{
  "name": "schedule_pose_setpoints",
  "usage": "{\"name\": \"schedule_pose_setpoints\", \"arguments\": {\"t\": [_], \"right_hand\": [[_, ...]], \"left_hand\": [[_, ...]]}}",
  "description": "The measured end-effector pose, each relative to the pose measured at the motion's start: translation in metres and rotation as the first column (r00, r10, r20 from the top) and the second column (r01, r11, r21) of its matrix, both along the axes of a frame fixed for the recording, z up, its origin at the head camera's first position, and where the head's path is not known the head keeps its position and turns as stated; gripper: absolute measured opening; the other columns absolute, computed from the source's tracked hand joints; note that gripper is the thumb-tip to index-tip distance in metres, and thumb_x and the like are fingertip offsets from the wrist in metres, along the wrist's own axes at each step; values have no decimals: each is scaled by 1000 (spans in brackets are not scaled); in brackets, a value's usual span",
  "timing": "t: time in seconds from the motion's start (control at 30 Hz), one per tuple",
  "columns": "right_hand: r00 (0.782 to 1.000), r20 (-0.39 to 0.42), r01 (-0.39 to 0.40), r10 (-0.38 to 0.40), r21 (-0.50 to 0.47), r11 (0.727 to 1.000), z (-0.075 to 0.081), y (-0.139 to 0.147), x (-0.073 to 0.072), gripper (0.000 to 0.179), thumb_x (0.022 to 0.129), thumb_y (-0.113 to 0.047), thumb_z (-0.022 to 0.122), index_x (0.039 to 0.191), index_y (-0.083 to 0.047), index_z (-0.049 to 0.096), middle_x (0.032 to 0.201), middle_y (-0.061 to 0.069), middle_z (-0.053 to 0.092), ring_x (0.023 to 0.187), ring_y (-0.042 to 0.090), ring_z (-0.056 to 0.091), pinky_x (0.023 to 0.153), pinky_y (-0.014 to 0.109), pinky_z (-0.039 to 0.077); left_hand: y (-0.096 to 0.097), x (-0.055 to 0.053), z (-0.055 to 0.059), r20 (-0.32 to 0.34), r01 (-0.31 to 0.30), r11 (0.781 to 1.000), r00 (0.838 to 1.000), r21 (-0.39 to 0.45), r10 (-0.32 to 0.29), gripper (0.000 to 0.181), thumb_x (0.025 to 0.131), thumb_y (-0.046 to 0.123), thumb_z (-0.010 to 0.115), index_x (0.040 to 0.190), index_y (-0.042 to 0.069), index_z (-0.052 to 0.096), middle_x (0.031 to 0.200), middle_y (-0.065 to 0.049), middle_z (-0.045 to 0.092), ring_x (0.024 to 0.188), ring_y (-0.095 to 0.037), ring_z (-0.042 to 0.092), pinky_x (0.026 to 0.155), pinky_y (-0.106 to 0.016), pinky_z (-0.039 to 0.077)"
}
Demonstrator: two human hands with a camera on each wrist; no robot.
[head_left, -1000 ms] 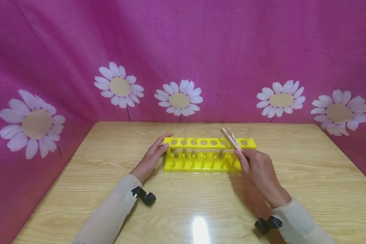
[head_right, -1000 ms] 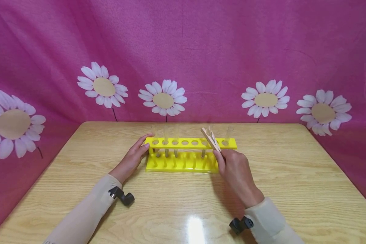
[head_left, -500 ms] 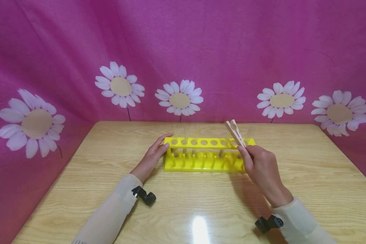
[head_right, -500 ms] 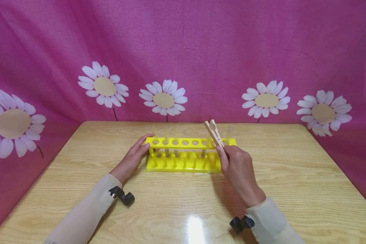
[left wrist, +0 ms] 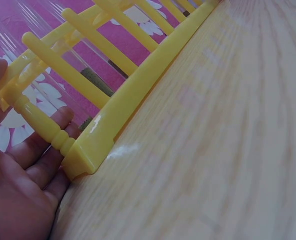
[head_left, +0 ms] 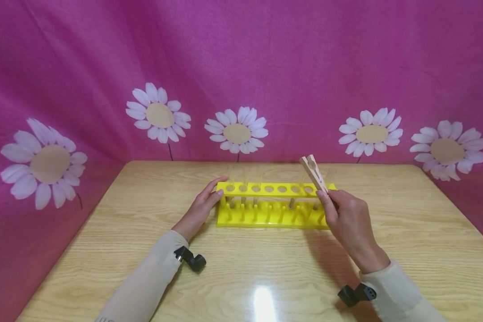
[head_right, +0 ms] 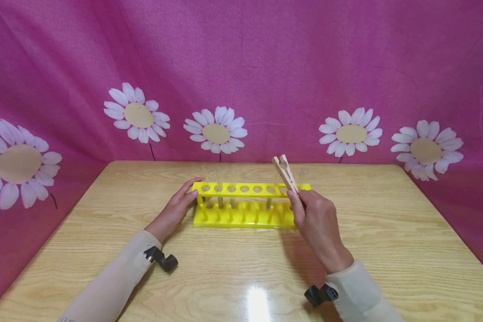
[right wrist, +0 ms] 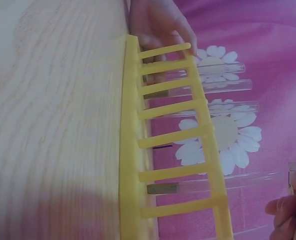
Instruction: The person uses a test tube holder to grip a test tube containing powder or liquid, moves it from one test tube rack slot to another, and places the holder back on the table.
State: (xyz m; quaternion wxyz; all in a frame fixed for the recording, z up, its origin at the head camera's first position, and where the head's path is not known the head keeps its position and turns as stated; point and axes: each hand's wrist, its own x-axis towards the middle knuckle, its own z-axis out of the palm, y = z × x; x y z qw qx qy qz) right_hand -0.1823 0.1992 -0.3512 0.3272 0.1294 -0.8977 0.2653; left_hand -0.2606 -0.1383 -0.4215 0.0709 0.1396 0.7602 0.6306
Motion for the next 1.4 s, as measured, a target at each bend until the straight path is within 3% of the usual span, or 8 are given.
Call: {"name": "schedule_pose_setpoints", "arguments": {"t": [0.3,0.73,0.87,1.03,1.4], "right_hand": [[999,34,24,-24,-9,1000,8,2,6,18,90,-16,69,83,0,65,61,3,47,51,16,38,40,22,33],[994,97,50,-48,-23,998,19,10,7,20,89,-21,71,91,-2,68,59,3,45,51,18,38,40,23,31],[994,104,46,-42,-42,998,21,12,8,25,87,-25,73,97,-3,67,61,3,51,50,17,41,38,22,34],[994,96,65,-58,-72,995,25,16,9,32,87,-27,73,106,-3,62,67,5,58,52,18,45,38,22,37],[984,96,157,-148,-103,982,37,30,11,34,93,-32,64,107,-2,60,71,8,57,53,20,45,38,25,38]], "left_hand": [[0,1,0,-34,1,1000,999,0,-1,55,98,50,47,148,29,37,152,14,31,137,-19,32,115,-45,23],[1,-1,-2,-29,8,1000,1000,13,-8,53,100,46,47,148,26,37,152,13,31,138,-18,30,115,-44,22],[1,-2,-2,-31,13,1000,999,28,-12,51,101,42,46,148,24,37,153,11,32,138,-18,29,115,-44,21],[0,-1,-1,-28,8,1000,1000,29,-7,52,100,43,47,148,25,37,153,11,31,141,-16,26,116,-44,21],[1,0,-1,-30,6,1000,1000,29,-5,53,98,48,48,147,29,38,153,13,31,141,-16,26,115,-44,21]]}}
